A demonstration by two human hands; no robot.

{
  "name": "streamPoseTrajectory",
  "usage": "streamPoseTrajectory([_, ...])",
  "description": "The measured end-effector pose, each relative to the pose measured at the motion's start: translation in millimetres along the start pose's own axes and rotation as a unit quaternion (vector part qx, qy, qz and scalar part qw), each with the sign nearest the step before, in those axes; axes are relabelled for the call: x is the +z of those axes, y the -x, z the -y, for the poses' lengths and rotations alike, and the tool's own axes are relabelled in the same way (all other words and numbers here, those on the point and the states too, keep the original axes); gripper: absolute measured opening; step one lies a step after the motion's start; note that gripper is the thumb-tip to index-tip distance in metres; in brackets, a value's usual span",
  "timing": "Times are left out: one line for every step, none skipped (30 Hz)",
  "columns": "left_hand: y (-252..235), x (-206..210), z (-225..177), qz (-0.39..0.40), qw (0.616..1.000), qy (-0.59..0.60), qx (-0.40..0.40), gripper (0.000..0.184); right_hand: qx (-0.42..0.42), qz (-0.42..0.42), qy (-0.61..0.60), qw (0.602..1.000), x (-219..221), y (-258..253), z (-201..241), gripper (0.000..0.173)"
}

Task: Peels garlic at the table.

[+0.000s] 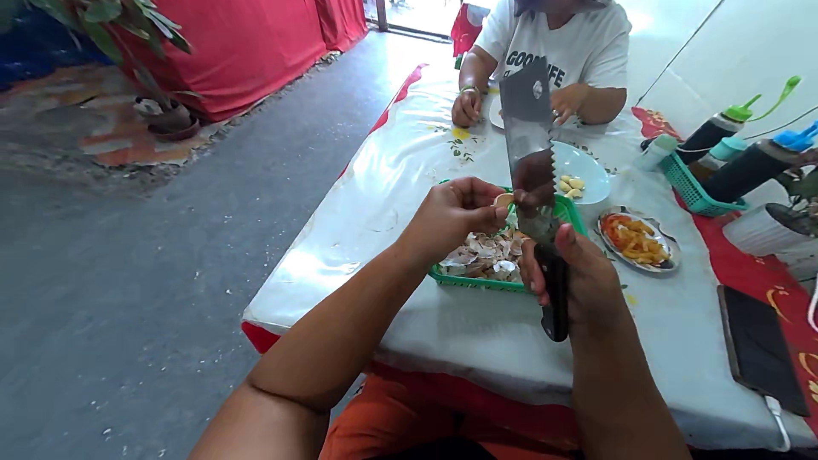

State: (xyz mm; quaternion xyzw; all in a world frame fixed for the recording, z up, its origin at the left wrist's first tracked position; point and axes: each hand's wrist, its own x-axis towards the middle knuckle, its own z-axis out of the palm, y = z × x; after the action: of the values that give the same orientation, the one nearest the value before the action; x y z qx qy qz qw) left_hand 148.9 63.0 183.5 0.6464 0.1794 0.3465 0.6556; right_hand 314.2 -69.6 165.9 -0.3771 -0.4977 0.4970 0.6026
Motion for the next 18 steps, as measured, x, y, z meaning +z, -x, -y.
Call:
streamPoseTrajectory([-0.6,-0.7,-3.4,0.005,0.998,0.04,-0.038,0.017,-0.002,0.009,-0.004,1.0,-0.8,-0.7,0.1,0.063])
streamPoseTrajectory([-1.3,-1.6,-5.5,0.008,0.996,0.065,-0.062,0.015,-0.002,0.015,-0.004,1.0,-0.9,-1.2,0.4,0.064])
streamPoseTrajectory([-1.7,-2.9,-6.2,0.012,0.994,0.079,-0.075,0.013,-0.001,0.017,0.0,1.0,-0.8,-1.3,0.6,0.065])
streamPoseTrajectory([-2.2,-4.1,-5.7,0.016,0.993,0.086,-0.08,0.012,-0.001,0.015,0.004,1.0,-0.6,-1.4,0.8,0.065])
streamPoseTrajectory([-2.3,-4.6,-5.2,0.017,0.992,0.089,-0.083,0.011,0.0,0.011,0.009,1.0,-0.2,-1.2,0.6,0.065])
streamPoseTrajectory([-1.9,-4.4,-5.0,0.015,0.992,0.088,-0.085,0.01,0.003,0.007,0.015,1.0,0.3,-0.8,0.3,0.064])
streamPoseTrajectory([-1.4,-3.9,-4.6,0.012,0.992,0.086,-0.087,0.01,0.003,0.004,0.02,1.0,0.9,-0.6,-0.2,0.063])
streamPoseTrajectory([-1.1,-3.2,-3.9,0.01,0.993,0.086,-0.086,0.01,0.004,0.001,0.025,1.0,1.4,-0.5,-0.7,0.06])
streamPoseTrajectory([-1.1,-2.5,-3.1,0.008,0.993,0.085,-0.082,0.01,0.004,0.0,0.029,1.0,1.7,-1.0,-1.2,0.059])
streamPoseTrajectory([-1.3,-1.9,-2.7,0.007,0.994,0.082,-0.076,0.01,0.003,0.003,0.033,0.999,1.6,-1.9,-1.3,0.059])
streamPoseTrajectory([-1.5,-1.4,-2.5,0.006,0.995,0.077,-0.07,0.011,0.002,0.005,0.039,0.999,1.7,-2.6,-1.4,0.058])
streamPoseTrajectory([-1.4,-0.9,-2.2,0.005,0.995,0.07,-0.065,0.012,0.004,0.006,0.044,0.999,2.0,-2.6,-1.2,0.058])
streamPoseTrajectory([-1.2,-0.2,-2.2,0.003,0.996,0.062,-0.061,0.012,0.007,0.004,0.048,0.999,2.3,-2.3,-1.0,0.059])
streamPoseTrajectory([-1.1,0.6,-2.6,0.0,0.997,0.055,-0.058,0.012,0.01,0.0,0.053,0.999,2.7,-2.0,-0.5,0.058])
streamPoseTrajectory([-1.2,1.2,-3.1,-0.002,0.997,0.05,-0.057,0.012,0.013,-0.005,0.056,0.998,3.1,-1.9,0.0,0.057])
streamPoseTrajectory([-1.3,1.8,-3.5,-0.005,0.997,0.046,-0.057,0.012,0.014,-0.01,0.06,0.998,3.4,-1.8,0.4,0.059])
streamPoseTrajectory([-1.3,2.3,-3.5,-0.006,0.998,0.041,-0.055,0.012,0.015,-0.015,0.064,0.998,3.8,-1.9,0.6,0.059])
streamPoseTrajectory([-1.0,2.7,-2.9,-0.007,0.998,0.037,-0.052,0.013,0.016,-0.02,0.068,0.997,4.3,-2.1,0.4,0.058])
